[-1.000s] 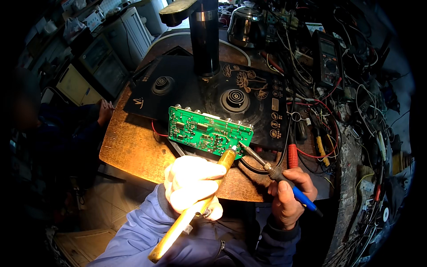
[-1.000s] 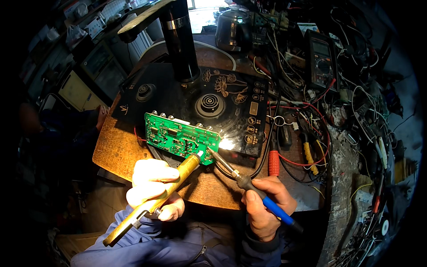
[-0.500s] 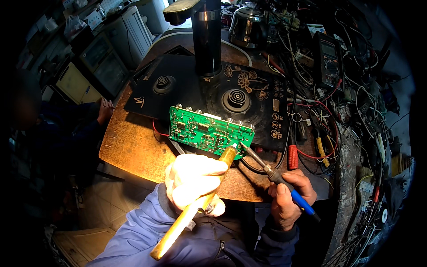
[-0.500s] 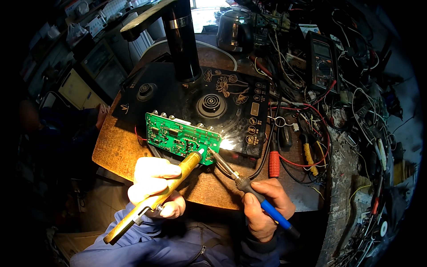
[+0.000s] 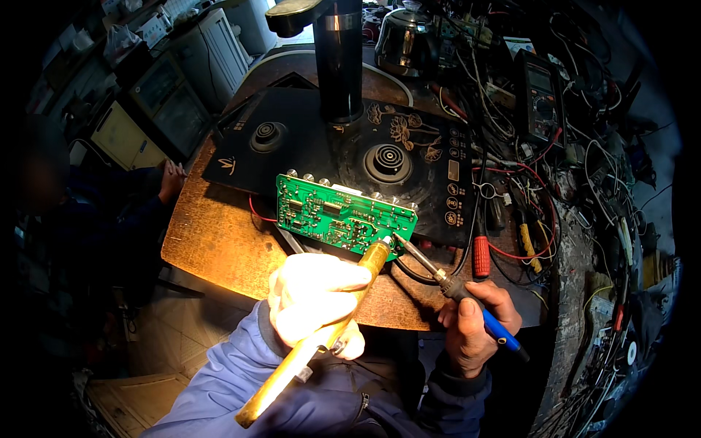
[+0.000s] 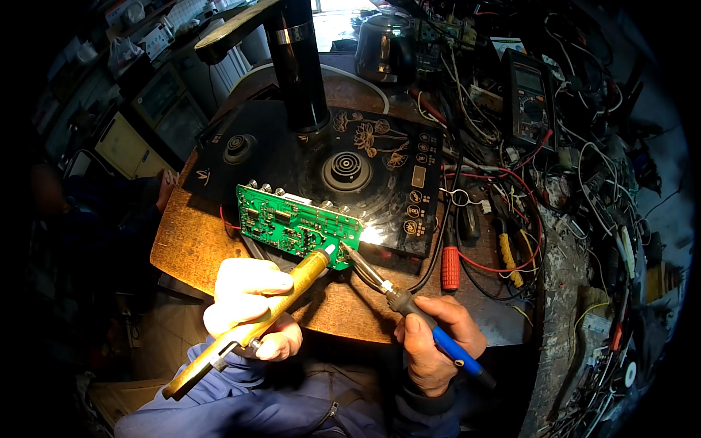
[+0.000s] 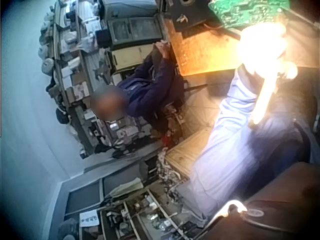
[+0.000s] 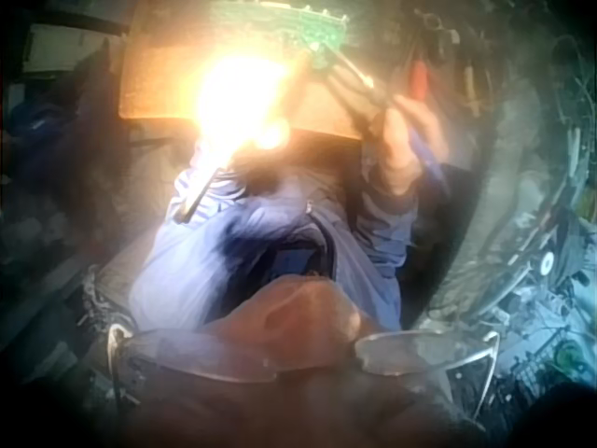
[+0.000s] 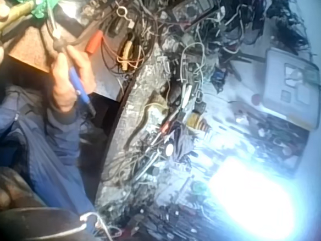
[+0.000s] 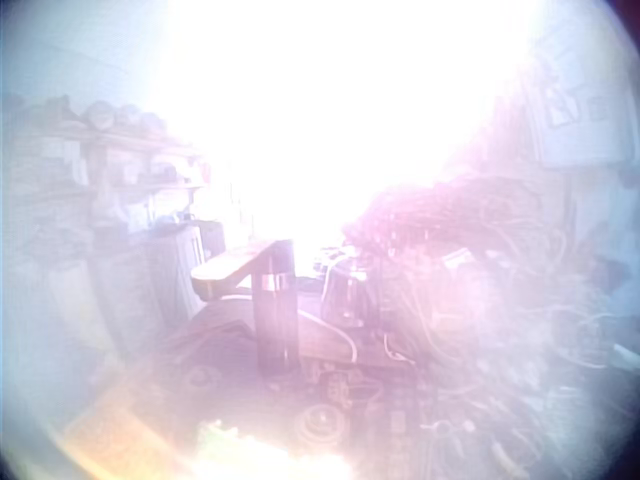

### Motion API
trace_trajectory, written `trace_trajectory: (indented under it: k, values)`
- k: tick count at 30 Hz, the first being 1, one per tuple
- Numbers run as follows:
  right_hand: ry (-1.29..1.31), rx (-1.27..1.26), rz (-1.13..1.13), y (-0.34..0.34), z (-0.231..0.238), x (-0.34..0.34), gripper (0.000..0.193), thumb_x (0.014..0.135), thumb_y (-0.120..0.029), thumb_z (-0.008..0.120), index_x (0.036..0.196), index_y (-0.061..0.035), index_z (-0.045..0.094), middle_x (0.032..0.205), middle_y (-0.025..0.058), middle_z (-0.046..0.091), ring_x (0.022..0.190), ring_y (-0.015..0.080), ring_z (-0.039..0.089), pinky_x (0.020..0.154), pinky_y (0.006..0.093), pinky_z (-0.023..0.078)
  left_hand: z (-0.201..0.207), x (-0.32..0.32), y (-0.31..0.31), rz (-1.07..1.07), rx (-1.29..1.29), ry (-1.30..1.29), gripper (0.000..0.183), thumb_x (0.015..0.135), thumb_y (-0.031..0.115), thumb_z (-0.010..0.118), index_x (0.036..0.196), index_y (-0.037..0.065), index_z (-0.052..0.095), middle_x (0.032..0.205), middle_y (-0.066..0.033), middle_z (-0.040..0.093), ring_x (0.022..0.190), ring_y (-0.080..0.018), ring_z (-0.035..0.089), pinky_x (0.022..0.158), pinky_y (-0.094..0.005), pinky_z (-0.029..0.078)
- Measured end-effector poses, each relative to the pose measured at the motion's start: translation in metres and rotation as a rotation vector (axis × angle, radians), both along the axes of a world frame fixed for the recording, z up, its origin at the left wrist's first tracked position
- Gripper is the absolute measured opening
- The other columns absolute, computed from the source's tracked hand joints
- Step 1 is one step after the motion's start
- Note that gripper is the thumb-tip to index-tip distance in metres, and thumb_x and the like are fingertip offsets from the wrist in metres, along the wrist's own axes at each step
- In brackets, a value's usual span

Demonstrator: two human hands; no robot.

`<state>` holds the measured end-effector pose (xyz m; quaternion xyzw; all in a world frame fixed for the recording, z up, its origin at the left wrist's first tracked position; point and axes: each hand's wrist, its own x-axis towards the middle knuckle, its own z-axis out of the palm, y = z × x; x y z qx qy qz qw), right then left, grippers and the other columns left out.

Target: The person uses a soldering iron and a desoldering pump to remove components from a green circuit board. They repeatedly heat solder joints and use the pump to extract molten solder, working across multiple points on the board.

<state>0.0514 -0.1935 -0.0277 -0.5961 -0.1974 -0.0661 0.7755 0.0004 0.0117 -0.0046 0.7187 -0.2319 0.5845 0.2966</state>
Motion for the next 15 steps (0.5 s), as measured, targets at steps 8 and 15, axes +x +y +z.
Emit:
trace_trajectory:
  k: [8, 15]
  values:
    - [-0.007, 0.035, 0.042, -0.004, 0.0, 0.001, 0.021, 0.079, -0.002, 0.07, 0.097, 0.0049, 0.062, 0.074, 0.0131, 0.061, 0.056, 0.0158, 0.061, 0.05, 0.0249, 0.049, -0.005, -0.003, -0.001, 0.016, -0.024, 0.026, 0.047, 0.079, 0.047, 0.075, 0.084, 0.003, 0.06, 0.088, -0.015, 0.068, 0.075, -0.0274, 0.066, 0.063, -0.0344, 0.056]
    - [-0.135, -0.114, 0.012, -0.01, -0.006, 0.006, 0.023, 0.075, 0.0, 0.071, 0.096, 0.0043, 0.062, 0.078, 0.0137, 0.063, 0.061, 0.0154, 0.062, 0.055, 0.0239, 0.05, -0.003, -0.003, 0.0, 0.004, -0.032, 0.028, 0.046, 0.079, 0.047, 0.075, 0.084, 0.003, 0.059, 0.086, -0.0157, 0.068, 0.073, -0.028, 0.067, 0.062, -0.0349, 0.056]
